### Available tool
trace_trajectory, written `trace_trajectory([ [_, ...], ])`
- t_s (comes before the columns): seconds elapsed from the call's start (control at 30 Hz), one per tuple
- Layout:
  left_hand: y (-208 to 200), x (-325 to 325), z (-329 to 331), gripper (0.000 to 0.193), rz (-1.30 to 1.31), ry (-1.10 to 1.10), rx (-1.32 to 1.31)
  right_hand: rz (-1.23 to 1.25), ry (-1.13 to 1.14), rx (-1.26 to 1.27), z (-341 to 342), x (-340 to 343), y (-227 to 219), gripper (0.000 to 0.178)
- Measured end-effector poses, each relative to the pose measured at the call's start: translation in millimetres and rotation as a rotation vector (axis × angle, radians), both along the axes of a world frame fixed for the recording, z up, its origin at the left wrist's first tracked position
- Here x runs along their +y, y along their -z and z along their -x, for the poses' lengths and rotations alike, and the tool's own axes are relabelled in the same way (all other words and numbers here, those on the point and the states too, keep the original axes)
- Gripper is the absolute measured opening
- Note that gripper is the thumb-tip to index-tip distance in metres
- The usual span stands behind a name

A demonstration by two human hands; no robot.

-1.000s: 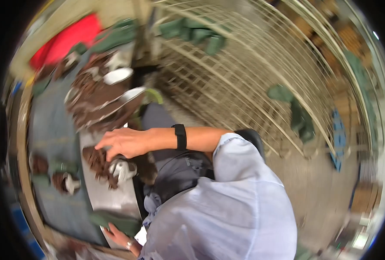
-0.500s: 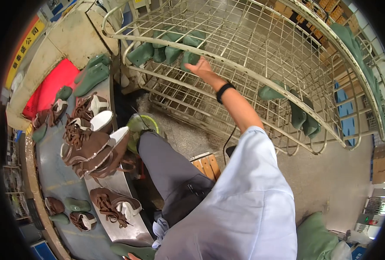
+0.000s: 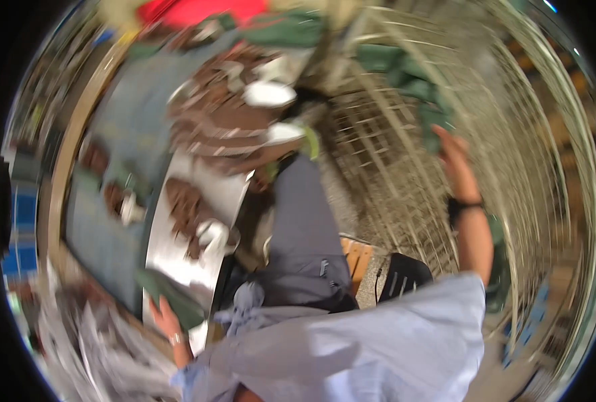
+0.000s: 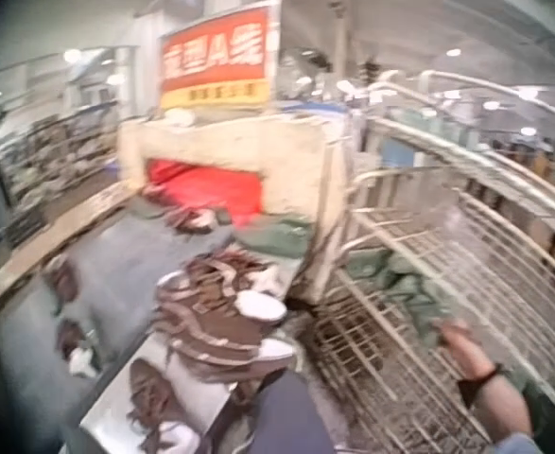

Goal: Insert shoe lasts into partially finished shoes and place them on a conveyor belt for heat treatment.

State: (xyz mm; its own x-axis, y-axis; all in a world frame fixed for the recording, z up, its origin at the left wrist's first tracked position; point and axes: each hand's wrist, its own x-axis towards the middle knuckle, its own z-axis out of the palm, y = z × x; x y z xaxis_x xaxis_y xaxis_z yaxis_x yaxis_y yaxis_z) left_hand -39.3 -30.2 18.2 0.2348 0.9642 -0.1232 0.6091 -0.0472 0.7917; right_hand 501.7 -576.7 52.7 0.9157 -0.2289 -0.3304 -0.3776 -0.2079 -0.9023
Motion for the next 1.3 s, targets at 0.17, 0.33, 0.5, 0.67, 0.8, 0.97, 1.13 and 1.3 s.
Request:
trace_trajectory([
  [0.17,23,1,8,0.055,-0.125,0.04,-0.01,-0.236,-0.091,0.022,117,-1,-51,0.045],
  [0.33,30,-10,10,0.056,-0.166,-0.041,-0.046,-0.309,-0.316,0.066,200,99,-124,0.061],
  [0.5,44,-4,9,0.06,-0.246,-0.013,-0.076,-0.411,-0.782,0.137,236,185,-134,0.064],
  [0.67,60,0,7,0.055,-0.278,-0.047,-0.245,-0.491,-1.149,0.304,281,313,-94,0.043],
  [0.8,50,-8,5,0.061,-0.27,-0.059,-0.194,-0.487,-1.306,0.228,331,384,-20,0.042],
  [0.97,43,-17,-2,0.06,-0.262,-0.125,-0.176,-0.135,-1.471,-0.416,363,411,61,0.065],
  [1.13,55,-15,-2,0.056,-0.31,-0.119,-0.23,0.083,-1.499,-0.605,364,413,47,0.074],
  [1.3,47,-11,13,0.051,-0.213,-0.106,-0.295,0.24,-1.508,-0.659,371,428,41,0.07],
])
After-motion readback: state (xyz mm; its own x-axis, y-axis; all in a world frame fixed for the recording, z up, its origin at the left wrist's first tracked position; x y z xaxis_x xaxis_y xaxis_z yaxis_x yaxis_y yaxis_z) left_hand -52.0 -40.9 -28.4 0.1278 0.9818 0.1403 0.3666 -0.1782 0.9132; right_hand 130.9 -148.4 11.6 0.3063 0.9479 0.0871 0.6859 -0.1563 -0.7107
